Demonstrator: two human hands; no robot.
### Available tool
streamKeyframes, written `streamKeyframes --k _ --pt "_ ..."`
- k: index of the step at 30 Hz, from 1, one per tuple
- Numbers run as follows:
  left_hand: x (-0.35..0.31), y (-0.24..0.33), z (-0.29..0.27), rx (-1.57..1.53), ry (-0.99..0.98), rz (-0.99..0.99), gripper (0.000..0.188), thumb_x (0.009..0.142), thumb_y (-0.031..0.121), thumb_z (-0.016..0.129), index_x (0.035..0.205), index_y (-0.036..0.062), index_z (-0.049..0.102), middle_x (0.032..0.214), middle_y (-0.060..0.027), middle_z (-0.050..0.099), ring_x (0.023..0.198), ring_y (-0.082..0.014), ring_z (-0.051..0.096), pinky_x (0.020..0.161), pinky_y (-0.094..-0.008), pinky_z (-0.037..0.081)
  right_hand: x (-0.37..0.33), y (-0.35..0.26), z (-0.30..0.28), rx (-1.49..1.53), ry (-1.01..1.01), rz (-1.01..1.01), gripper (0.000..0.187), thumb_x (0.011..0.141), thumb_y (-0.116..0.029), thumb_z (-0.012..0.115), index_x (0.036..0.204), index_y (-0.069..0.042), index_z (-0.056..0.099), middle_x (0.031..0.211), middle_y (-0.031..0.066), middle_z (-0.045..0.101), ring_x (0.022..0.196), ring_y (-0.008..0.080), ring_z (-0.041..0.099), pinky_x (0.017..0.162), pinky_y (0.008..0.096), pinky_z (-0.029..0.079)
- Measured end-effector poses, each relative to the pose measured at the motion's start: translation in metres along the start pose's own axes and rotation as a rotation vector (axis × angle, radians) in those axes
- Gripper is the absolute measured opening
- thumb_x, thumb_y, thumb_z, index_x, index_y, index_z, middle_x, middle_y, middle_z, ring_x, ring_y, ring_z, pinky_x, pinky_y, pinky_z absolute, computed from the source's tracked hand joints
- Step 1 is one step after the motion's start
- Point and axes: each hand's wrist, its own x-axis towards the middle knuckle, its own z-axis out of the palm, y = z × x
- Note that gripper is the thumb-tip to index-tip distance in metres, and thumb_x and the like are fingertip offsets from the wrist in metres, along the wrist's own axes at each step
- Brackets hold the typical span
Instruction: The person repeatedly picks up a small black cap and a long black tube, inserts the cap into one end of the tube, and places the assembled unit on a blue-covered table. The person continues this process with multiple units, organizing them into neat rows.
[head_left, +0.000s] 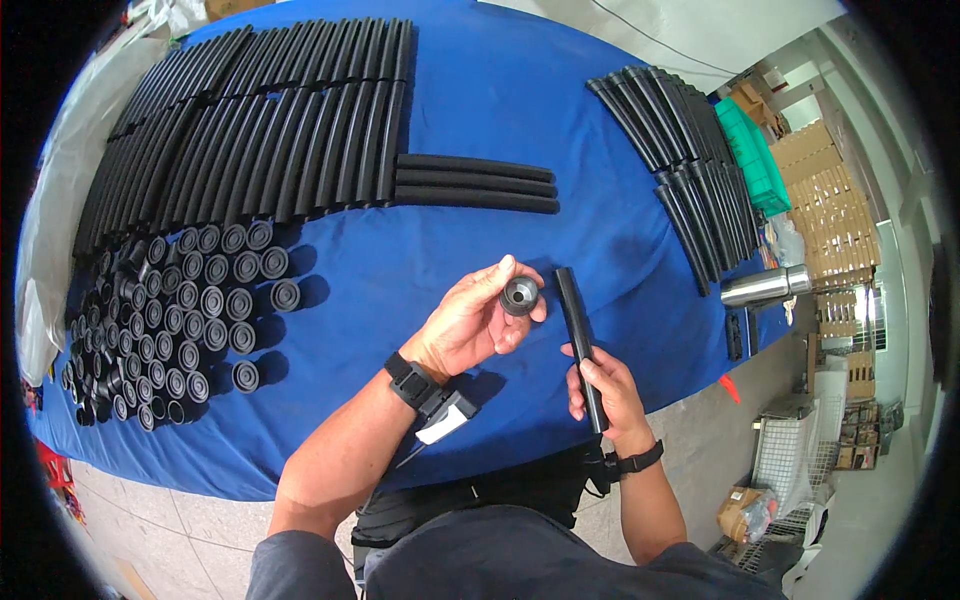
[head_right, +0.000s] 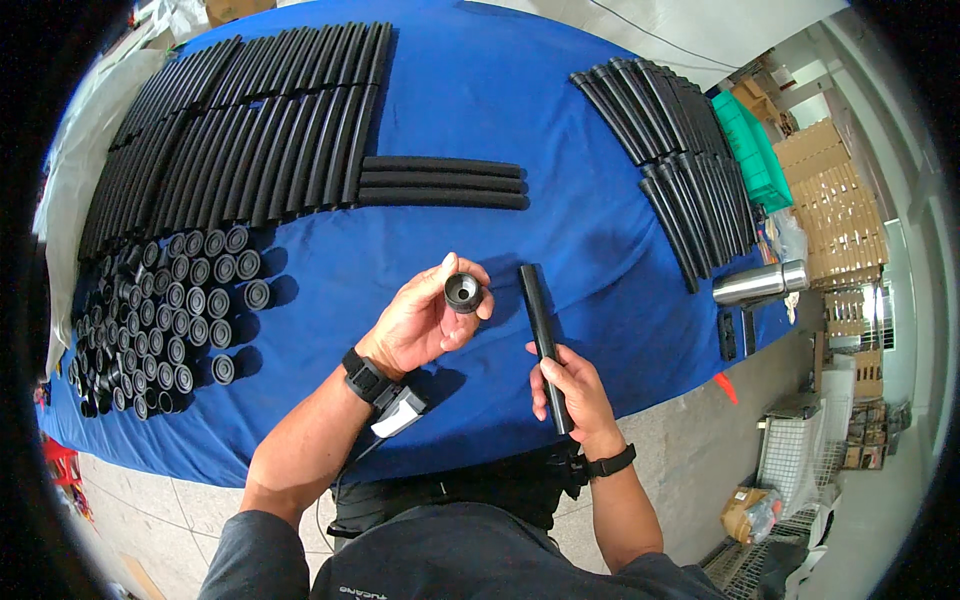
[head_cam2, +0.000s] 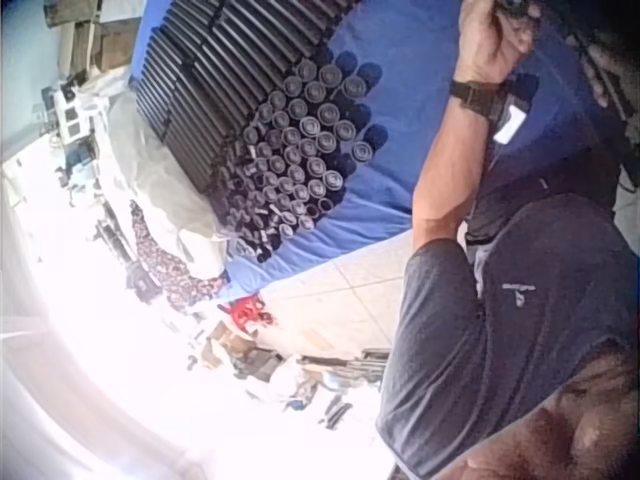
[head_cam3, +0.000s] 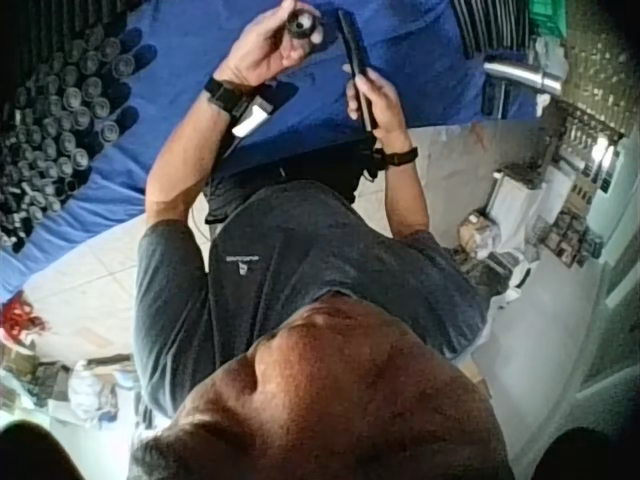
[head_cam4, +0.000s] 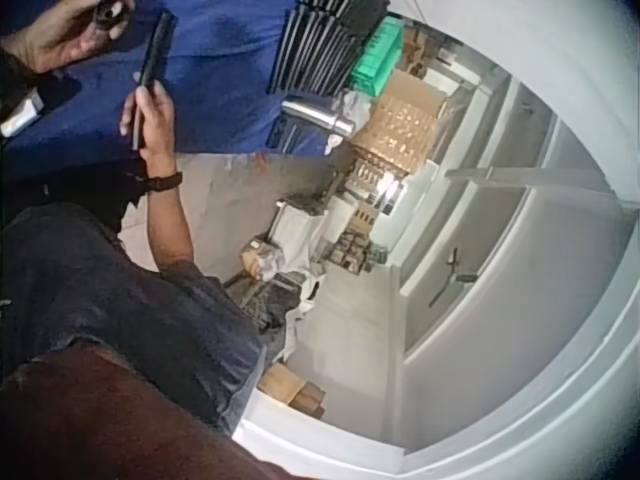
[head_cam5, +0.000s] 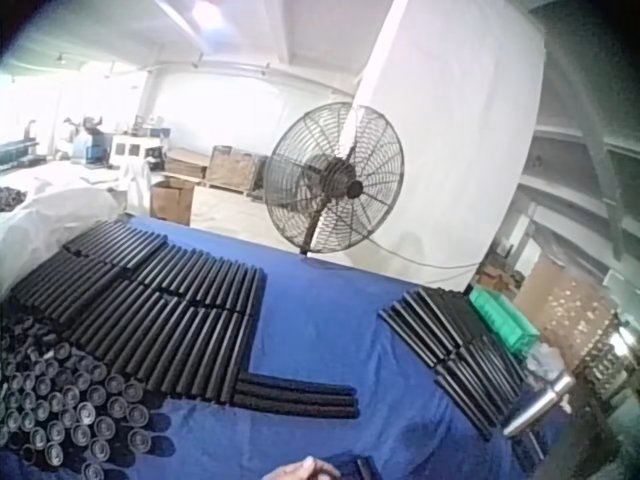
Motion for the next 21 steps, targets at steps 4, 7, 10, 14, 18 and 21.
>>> streamKeyframes --k 4,7,10,14,18,21 --pt "0.001 0.001 0.001 0.027 0.044 0.082 0.041 0.108 0.047 0.048 0.112 0.0078 0.062 0.085 -0.0098 0.062 0.059 -0.0148 0.054 0.049 -0.0265 0.042 -0.004 0.005 0.000 -0.026 0.013 -0.049 0.046 0.104 -0.024 0.059 0.140 0.002 0.047 0.085 0.0085 0.061 0.062 0.0136 0.059 0.051 0.0276 0.052" --pt "0.002 0.005 0.000 0.029 0.133 0.198 0.037 0.107 0.046 0.051 0.105 0.0105 0.061 0.079 -0.0048 0.054 0.063 -0.0145 0.049 0.053 -0.0278 0.040 -0.012 0.003 0.010 -0.038 -0.060 -0.074 0.046 0.106 -0.027 0.057 0.141 0.000 0.046 0.087 0.0103 0.061 0.062 0.0142 0.060 0.051 0.0271 0.051" --pt "0.000 0.012 -0.002 0.007 0.234 0.265 0.033 0.104 0.043 0.057 0.094 0.0119 0.060 0.076 -0.0011 0.050 0.066 -0.0144 0.047 0.056 -0.0285 0.038 -0.033 -0.008 0.041 0.021 -0.138 -0.090 0.045 0.110 -0.031 0.048 0.143 -0.001 0.045 0.090 0.0113 0.061 0.060 0.0129 0.057 0.050 0.0257 0.049" --pt "0.002 0.009 -0.005 0.019 0.283 0.309 0.030 0.101 0.040 0.063 0.090 0.0118 0.061 0.077 0.0000 0.053 0.066 -0.0140 0.049 0.055 -0.0284 0.038 -0.032 -0.003 0.055 -0.008 -0.241 -0.012 0.052 0.109 -0.036 0.050 0.147 -0.001 0.045 0.086 0.0084 0.060 0.056 0.0125 0.056 0.046 0.0254 0.048" --pt "0.003 0.003 -0.002 0.091 0.278 0.301 0.031 0.100 0.042 0.063 0.090 0.0127 0.062 0.081 0.0006 0.054 0.074 -0.0149 0.050 0.062 -0.0298 0.041 -0.026 0.001 0.063 0.019 -0.251 0.053 0.054 0.109 -0.039 0.049 0.147 -0.001 0.044 0.084 0.0074 0.059 0.056 0.0113 0.054 0.046 0.0250 0.047" --pt "0.002 0.003 -0.005 0.099 0.244 0.267 0.033 0.101 0.043 0.062 0.089 0.0125 0.061 0.082 -0.0006 0.053 0.077 -0.0169 0.048 0.067 -0.0328 0.041 -0.024 0.005 0.068 0.028 -0.254 0.076 0.054 0.109 -0.040 0.048 0.147 -0.002 0.045 0.084 0.0070 0.058 0.055 0.0111 0.054 0.045 0.0252 0.046"
